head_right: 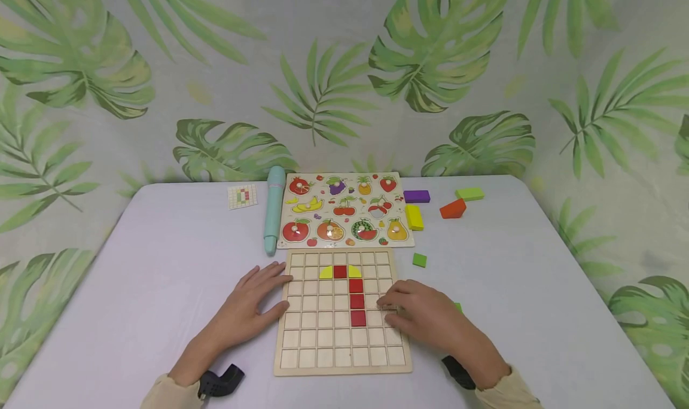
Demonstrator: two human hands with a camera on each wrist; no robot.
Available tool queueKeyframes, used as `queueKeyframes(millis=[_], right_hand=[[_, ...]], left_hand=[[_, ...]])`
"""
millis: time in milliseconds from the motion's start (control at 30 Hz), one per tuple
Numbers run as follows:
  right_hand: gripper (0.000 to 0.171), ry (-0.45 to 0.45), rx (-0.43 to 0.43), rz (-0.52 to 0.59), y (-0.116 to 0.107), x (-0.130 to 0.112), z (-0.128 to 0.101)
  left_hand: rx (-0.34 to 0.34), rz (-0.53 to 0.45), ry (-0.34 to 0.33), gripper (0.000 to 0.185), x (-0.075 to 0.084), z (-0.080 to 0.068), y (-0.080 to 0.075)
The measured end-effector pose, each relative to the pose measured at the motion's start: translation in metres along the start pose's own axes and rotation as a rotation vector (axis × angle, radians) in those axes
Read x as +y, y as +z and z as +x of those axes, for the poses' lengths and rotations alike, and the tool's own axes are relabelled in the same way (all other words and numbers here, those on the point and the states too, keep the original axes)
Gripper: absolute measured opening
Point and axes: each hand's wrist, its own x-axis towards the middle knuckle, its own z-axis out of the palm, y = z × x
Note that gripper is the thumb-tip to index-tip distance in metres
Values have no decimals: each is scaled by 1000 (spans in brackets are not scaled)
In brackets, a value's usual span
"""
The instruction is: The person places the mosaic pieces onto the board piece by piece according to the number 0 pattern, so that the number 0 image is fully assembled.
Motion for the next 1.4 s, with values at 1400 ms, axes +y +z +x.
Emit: queueKeyframes(millis=[1400], right_hand=[[32, 42, -53, 15, -15, 60, -51]], left_hand=[[18, 4, 16, 47, 2, 0, -1]])
